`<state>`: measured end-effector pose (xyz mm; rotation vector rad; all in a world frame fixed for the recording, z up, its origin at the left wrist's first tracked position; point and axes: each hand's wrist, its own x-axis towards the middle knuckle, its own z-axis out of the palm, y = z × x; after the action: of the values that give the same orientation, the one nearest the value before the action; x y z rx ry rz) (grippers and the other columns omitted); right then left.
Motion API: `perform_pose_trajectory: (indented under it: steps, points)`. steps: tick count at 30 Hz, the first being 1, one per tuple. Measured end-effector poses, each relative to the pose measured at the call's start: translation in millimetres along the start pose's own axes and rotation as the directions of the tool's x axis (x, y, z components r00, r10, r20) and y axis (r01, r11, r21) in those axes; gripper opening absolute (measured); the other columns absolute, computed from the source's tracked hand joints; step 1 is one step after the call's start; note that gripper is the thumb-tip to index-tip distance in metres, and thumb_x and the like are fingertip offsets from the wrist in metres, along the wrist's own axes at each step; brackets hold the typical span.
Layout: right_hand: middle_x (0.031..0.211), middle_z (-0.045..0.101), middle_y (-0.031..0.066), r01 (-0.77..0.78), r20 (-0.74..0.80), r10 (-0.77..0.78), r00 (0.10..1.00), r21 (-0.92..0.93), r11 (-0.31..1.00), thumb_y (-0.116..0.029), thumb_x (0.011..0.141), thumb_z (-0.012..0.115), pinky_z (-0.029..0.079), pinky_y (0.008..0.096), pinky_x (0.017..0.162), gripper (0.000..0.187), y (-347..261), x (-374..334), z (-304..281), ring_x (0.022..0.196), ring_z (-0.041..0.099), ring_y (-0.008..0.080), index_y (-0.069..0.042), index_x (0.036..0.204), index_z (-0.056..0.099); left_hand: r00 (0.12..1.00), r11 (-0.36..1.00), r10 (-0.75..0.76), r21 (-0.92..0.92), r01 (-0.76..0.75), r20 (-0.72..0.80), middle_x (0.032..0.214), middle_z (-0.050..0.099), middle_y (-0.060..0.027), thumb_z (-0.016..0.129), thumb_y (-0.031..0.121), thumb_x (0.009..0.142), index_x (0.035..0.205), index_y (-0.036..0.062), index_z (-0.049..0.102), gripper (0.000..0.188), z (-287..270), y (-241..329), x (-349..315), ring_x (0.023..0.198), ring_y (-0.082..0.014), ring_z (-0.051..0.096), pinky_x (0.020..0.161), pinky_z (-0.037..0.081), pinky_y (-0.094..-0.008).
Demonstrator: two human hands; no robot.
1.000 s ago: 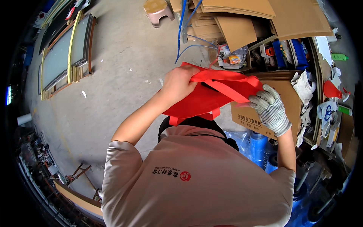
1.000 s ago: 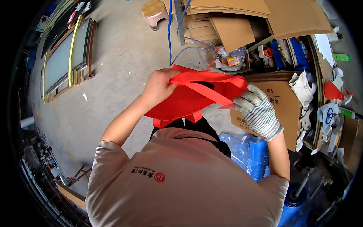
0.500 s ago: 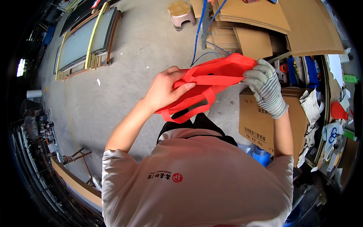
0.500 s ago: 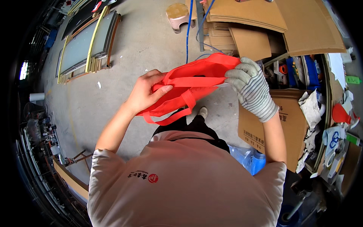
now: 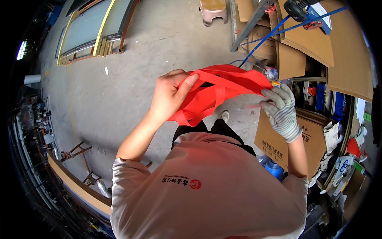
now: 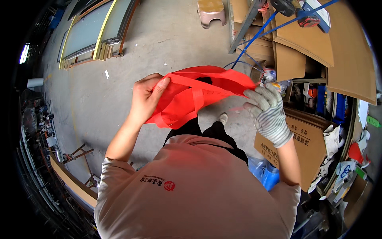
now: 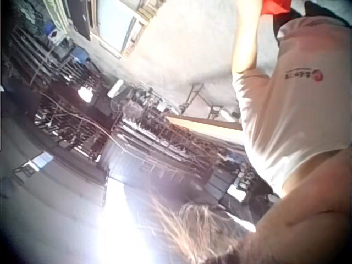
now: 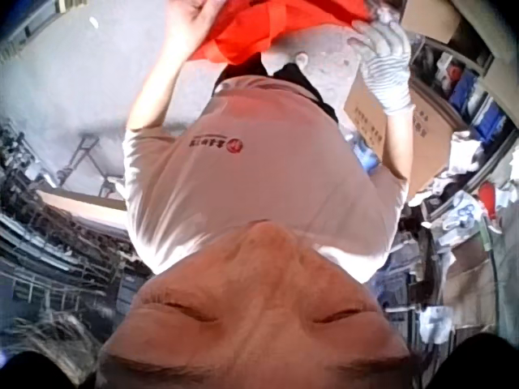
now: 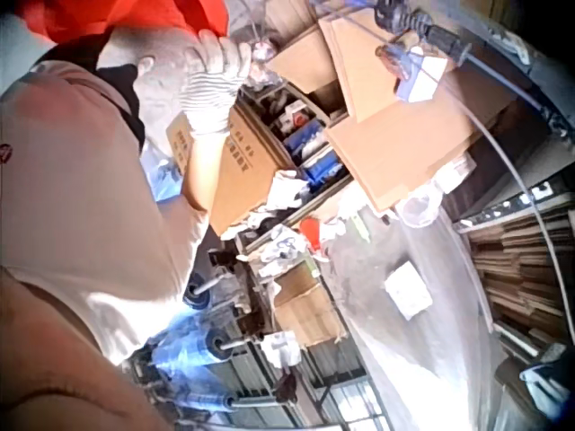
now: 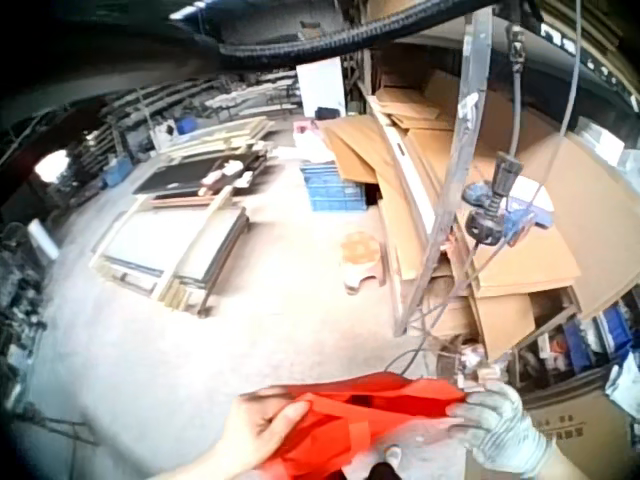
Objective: The person uses a tape dispenser to seal a large cardboard box with clear packing tape. They then fold the box flaps and place the box on a nearby shelf. The person picks up a red plastic bag and a white paper document, places the document inside the bag, and then puts the bag on the floor. Finally, they pick up the document again and place it on a large glass pane resting on a wooden frame.
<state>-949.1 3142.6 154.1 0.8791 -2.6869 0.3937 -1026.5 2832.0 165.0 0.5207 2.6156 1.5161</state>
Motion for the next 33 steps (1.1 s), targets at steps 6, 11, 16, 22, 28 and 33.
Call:
perform_pose_trajectory:
  steps: [6,11,16,22,28,33]
  points:
    - [0.089,0.062,0.0064,-0.717,0.391,0.659,0.643,0.61,0.338,-0.013,0.085,0.057,0.043,0.0276,0.08,0.016,24,82,40,0.081,0.054,0.0133,-0.001,0.093,0.064,0.8,0.819,-0.5,-0.12,0.562,0.332,0.111,0.058,-0.0178,0.069,0.043,0.075,0.112,-0.0065,0.055,0.063,-54,-123,37,0.103,-0.0241,0.056,0.089,0.043,-0.0325]
    - [0.082,0.062,0.0002,-0.656,0.445,0.747,0.495,0.755,-0.015,-0.018,0.088,0.057,0.043,0.0199,0.067,0.027,34,129,74,0.074,0.053,0.0058,0.004,0.104,0.06,0.411,0.724,-0.682,0.475,0.5,0.606,0.112,0.057,-0.022,0.078,0.057,0.05,0.108,-0.0059,0.058,0.088,-77,-239,3,0.103,-0.0279,0.056,0.086,0.044,-0.0331]
    - [0.081,0.063,0.0029,-0.565,0.522,0.721,0.457,0.796,-0.217,-0.02,0.085,0.06,0.045,0.0195,0.059,0.032,36,163,94,0.066,0.056,0.0066,0.004,0.106,0.06,0.17,0.569,-0.766,0.53,0.629,0.62,0.097,0.063,-0.0216,0.074,0.055,0.054,0.098,-0.0056,0.062,0.076,-59,-303,-77,0.093,-0.0296,0.061,0.077,0.046,-0.0372]
    - [0.089,0.064,0.0053,-0.439,0.454,0.739,0.498,0.867,-0.237,-0.017,0.084,0.06,0.047,0.0228,0.072,0.031,48,197,122,0.079,0.059,0.0096,0.005,0.106,0.059,0.227,0.507,-0.834,0.536,0.676,0.503,0.098,0.062,-0.0233,0.066,0.049,0.065,0.098,-0.0055,0.062,0.064,-62,-378,-122,0.097,-0.031,0.06,0.079,0.046,-0.0381]
    - [0.076,0.059,0.0011,-0.526,0.319,0.774,0.547,0.851,0.021,0.0,0.075,0.052,0.045,0.0223,0.064,0.015,73,186,157,0.07,0.054,0.0094,-0.002,0.087,0.061,0.526,0.56,-0.828,0.246,0.791,0.193,0.099,0.063,-0.0198,0.056,0.017,0.069,0.108,-0.0048,0.057,0.045,-112,-394,-47,0.093,-0.0264,0.061,0.079,0.048,-0.0345]
    - [0.069,0.057,0.0013,-0.516,0.325,0.831,0.451,0.855,-0.054,0.006,0.071,0.042,0.044,0.0248,0.06,0.024,93,193,199,0.065,0.051,0.011,-0.004,0.08,0.061,0.744,0.57,-0.653,-0.552,0.608,0.145,0.107,0.059,-0.0115,0.044,-0.003,0.078,0.119,-0.0037,0.048,0.042,-131,-344,79,0.094,-0.0203,0.059,0.081,0.048,-0.031]
